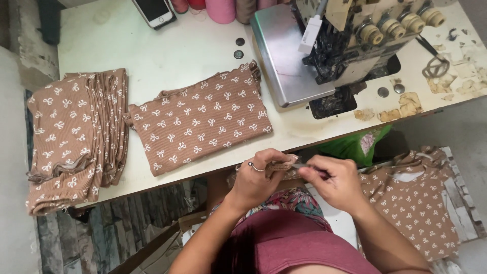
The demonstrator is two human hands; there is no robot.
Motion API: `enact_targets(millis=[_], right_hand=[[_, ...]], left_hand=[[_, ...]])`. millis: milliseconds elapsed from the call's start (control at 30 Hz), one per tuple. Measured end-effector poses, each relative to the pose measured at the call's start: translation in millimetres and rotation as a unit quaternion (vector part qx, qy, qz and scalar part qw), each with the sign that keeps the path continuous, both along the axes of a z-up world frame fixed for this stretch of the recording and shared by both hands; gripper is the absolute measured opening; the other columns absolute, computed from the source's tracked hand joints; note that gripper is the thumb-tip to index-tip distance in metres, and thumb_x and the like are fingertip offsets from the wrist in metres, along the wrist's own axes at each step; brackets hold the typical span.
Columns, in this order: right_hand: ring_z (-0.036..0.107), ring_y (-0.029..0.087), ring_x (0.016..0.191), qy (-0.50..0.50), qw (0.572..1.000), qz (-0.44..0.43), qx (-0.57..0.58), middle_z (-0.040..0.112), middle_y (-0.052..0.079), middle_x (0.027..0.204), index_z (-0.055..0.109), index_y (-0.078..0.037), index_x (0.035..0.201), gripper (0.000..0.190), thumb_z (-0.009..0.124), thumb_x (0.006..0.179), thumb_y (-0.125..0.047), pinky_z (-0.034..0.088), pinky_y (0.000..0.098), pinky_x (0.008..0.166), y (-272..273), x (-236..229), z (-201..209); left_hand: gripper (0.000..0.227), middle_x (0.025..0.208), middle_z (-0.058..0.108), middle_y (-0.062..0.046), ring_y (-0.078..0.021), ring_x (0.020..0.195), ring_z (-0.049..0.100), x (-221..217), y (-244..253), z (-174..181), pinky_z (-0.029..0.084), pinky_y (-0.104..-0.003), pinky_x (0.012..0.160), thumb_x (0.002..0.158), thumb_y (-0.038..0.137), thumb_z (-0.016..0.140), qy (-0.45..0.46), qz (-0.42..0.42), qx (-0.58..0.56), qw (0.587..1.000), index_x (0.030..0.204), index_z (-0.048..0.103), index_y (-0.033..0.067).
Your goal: Folding and stacking small brown patterned garments on a sewing workstation
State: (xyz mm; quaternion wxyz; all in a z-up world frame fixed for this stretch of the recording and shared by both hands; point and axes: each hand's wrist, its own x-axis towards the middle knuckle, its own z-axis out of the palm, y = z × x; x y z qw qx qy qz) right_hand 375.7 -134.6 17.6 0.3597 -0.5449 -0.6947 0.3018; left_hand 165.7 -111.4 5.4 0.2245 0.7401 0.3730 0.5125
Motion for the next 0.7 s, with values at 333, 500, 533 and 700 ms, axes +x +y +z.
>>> enact_targets(millis=[333,500,533,700], right_hand=[[0.042,0.008,0.056,0.213,0.976,-0.004,-0.05,0.047,-0.002,0.058,0.076,-0.004,0.105,0.036,0.079,0.085,-0.034,0.04,0.0232,0.053,12.4,-7.1,-27.7],[0.044,0.006,0.054,0.216,0.974,-0.006,-0.063,0.057,0.002,0.052,0.081,-0.004,0.092,0.011,0.083,0.085,-0.012,0.038,0.0227,0.053,20.7,-20.8,1.6],[0.047,0.007,0.056,0.195,0.979,-0.014,-0.052,0.061,0.004,0.055,0.08,-0.004,0.092,0.01,0.081,0.086,-0.012,0.041,0.0238,0.055,23.1,-10.9,-6.6],[0.063,0.048,0.064,-0.235,0.943,-0.224,0.072,0.063,0.024,0.068,0.073,0.002,0.09,0.009,0.073,0.087,-0.007,0.046,0.0493,0.06,74.5,155.3,-114.8]], left_hand=[[0.033,0.085,0.08,0.0,-0.0264,0.07,0.077,3.9,-0.1,-9.2,0.063,-0.037,0.061,0.082,0.007,0.083,-0.029,-0.017,-0.064,0.997,0.105,0.059,0.0137],[0.04,0.084,0.079,-0.001,-0.0278,0.069,0.075,-1.3,2.9,-14.4,0.063,-0.039,0.063,0.076,0.004,0.083,0.022,-0.007,-0.052,0.998,0.107,0.061,0.0156],[0.036,0.084,0.078,-0.001,-0.0289,0.071,0.075,-2.1,4.4,-13.9,0.062,-0.041,0.062,0.077,0.005,0.082,0.016,-0.002,-0.07,0.997,0.104,0.062,0.0155],[0.027,0.089,0.077,-0.005,-0.0301,0.086,0.076,-15.7,14.4,-10.6,0.061,-0.041,0.075,0.08,0.01,0.084,-0.012,0.003,-0.178,0.984,0.1,0.067,0.0135]])
